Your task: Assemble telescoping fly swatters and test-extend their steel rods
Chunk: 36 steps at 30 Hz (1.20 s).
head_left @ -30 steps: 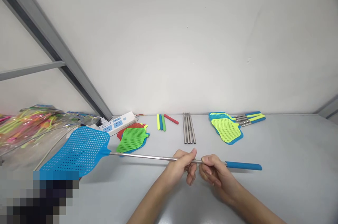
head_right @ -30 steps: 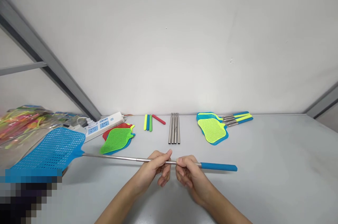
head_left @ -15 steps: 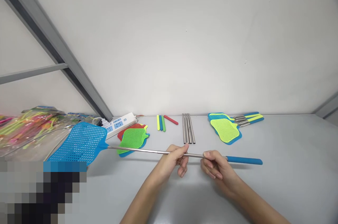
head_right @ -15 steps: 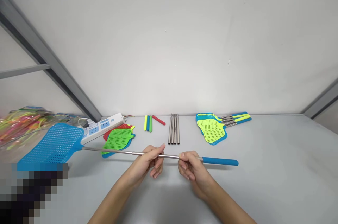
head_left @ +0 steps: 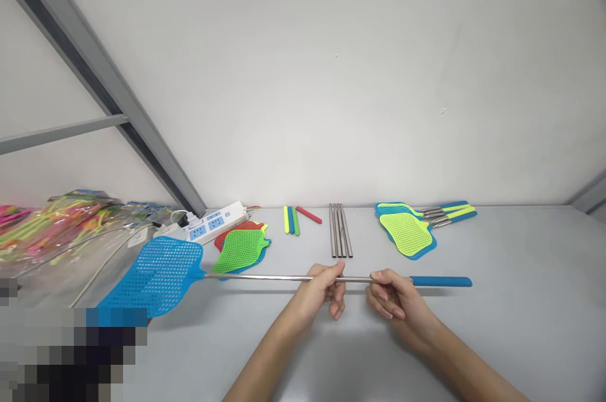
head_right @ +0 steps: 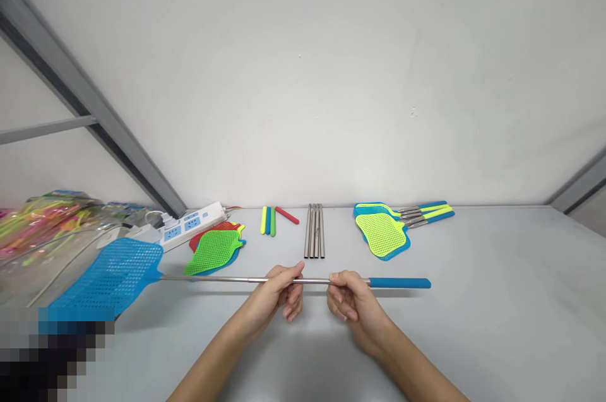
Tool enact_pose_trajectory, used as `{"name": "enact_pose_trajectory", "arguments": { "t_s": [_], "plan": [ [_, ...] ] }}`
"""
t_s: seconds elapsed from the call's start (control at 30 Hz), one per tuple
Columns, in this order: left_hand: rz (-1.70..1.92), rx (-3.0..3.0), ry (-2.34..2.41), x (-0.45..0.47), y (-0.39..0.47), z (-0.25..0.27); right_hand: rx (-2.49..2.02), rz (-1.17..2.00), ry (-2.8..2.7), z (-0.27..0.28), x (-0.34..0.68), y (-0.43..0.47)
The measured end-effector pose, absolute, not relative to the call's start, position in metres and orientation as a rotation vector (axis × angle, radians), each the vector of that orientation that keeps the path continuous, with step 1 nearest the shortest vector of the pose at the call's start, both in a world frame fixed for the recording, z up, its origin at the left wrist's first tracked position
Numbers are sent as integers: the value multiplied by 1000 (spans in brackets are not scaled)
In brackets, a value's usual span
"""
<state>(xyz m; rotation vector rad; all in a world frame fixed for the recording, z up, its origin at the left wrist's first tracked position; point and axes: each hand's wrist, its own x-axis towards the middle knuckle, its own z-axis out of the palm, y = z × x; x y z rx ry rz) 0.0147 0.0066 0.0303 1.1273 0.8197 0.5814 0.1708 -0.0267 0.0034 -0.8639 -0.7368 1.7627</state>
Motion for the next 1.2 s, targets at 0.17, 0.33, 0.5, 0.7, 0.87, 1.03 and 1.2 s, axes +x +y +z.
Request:
{"name": "enact_pose_trajectory", "arguments": {
  "t_s": [0.17, 0.33, 0.5, 0.7, 0.87, 1.03, 1.2],
  "plan": [
    [614, 1154, 818, 17, 6, 26, -814, 1819, -741, 1, 172, -25],
    [623, 1219, 871, 16, 5, 29, -835, 1819, -741, 4, 169, -27],
    [635, 1347, 888, 17, 4, 30, -869, 1804, -753, 2, 169, -28],
    [670, 1473, 987, 20, -1, 29, -889, 1818, -771, 1, 167, -29],
    [698, 1575, 1009, 21, -2, 27, -926, 1871, -776, 2, 163, -31],
    [688, 1604, 967, 23, -3, 26, -902, 1897, -795, 4, 157, -35],
    [664, 1536, 903, 25, -6, 26, -891, 1865, -830, 8, 153, -39]
  ]
}}
